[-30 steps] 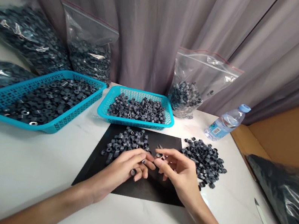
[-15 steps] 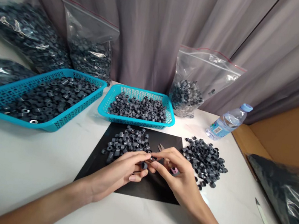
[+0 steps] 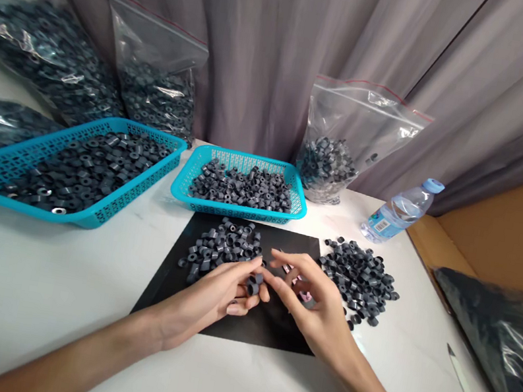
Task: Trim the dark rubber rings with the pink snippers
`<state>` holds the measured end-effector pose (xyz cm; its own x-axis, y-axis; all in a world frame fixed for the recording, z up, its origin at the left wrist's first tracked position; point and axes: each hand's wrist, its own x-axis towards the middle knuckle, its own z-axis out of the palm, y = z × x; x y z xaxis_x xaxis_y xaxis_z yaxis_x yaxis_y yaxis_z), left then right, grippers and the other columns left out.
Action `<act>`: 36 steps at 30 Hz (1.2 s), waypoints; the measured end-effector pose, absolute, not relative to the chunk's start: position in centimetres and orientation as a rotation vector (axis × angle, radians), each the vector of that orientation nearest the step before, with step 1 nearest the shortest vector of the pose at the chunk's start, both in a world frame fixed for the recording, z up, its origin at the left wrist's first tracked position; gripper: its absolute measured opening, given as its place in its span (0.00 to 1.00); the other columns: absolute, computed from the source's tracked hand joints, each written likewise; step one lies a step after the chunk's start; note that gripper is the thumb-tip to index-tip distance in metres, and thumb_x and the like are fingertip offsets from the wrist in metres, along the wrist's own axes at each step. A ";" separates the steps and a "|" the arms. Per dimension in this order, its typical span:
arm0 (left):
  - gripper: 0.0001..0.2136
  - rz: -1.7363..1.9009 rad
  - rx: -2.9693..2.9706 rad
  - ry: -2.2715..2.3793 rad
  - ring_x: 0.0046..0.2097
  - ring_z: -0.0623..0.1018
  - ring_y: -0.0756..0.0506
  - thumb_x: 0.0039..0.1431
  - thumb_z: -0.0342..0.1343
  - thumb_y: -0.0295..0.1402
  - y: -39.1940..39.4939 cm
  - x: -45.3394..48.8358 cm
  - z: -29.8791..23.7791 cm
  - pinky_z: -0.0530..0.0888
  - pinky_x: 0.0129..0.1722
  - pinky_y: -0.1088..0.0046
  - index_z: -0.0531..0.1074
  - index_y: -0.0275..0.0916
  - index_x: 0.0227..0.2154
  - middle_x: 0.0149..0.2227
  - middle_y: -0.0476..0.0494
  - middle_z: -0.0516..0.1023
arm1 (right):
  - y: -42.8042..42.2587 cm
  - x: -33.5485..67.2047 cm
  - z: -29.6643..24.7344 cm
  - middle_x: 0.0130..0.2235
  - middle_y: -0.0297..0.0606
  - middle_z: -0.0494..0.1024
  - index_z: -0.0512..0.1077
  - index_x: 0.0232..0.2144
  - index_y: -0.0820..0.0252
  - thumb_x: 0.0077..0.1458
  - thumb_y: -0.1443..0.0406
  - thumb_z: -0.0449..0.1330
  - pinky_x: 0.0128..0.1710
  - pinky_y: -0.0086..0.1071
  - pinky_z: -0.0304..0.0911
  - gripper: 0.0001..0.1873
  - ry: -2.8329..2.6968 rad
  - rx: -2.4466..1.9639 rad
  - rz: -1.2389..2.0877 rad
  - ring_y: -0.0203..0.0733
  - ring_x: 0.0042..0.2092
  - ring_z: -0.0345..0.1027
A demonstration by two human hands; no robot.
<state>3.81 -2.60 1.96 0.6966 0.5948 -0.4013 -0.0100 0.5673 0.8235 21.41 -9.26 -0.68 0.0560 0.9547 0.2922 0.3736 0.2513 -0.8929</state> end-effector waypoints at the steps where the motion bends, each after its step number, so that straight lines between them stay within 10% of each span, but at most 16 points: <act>1: 0.14 0.395 0.892 0.724 0.30 0.64 0.52 0.66 0.51 0.41 -2.5 3.7 1.9 0.56 0.24 0.78 0.73 0.34 0.36 0.31 0.46 0.69 | -9.3 21.4 -0.8 0.46 0.40 0.74 0.72 0.52 0.52 0.64 0.59 0.57 0.31 0.30 0.66 0.16 -1.464 -1.321 0.699 0.37 0.35 0.67; 8: 0.08 0.525 0.595 0.738 0.25 0.59 0.56 0.64 0.51 0.30 -0.8 3.2 2.1 0.58 0.22 0.82 0.69 0.34 0.29 0.26 0.53 0.58 | -9.9 19.5 -1.2 0.32 0.34 0.73 0.70 0.36 0.58 0.61 0.59 0.59 0.28 0.29 0.62 0.08 -1.531 -1.423 0.638 0.35 0.29 0.65; 18: 0.07 0.523 0.497 0.737 0.33 0.68 0.51 0.64 0.51 0.31 -4.4 4.2 1.1 0.69 0.38 0.76 0.72 0.36 0.33 0.31 0.48 0.68 | -10.8 16.7 -3.4 0.31 0.35 0.73 0.62 0.33 0.55 0.62 0.67 0.59 0.29 0.30 0.63 0.08 -1.723 -1.348 0.034 0.37 0.31 0.70; 28: 0.06 0.720 0.472 0.773 0.23 0.60 0.57 0.62 0.51 0.24 -1.4 3.0 2.9 0.61 0.17 0.84 0.71 0.32 0.30 0.28 0.51 0.61 | -9.7 18.2 -3.3 0.36 0.37 0.73 0.66 0.42 0.56 0.61 0.57 0.60 0.31 0.32 0.63 0.12 -1.676 -1.637 0.077 0.39 0.33 0.69; 36: 0.06 0.732 0.590 0.831 0.28 0.67 0.54 0.61 0.52 0.25 -1.0 3.3 2.9 0.67 0.21 0.83 0.72 0.32 0.30 0.30 0.47 0.66 | -8.5 17.8 -3.9 0.36 0.36 0.76 0.69 0.41 0.56 0.62 0.58 0.59 0.31 0.32 0.62 0.09 -1.844 -1.719 0.090 0.42 0.35 0.73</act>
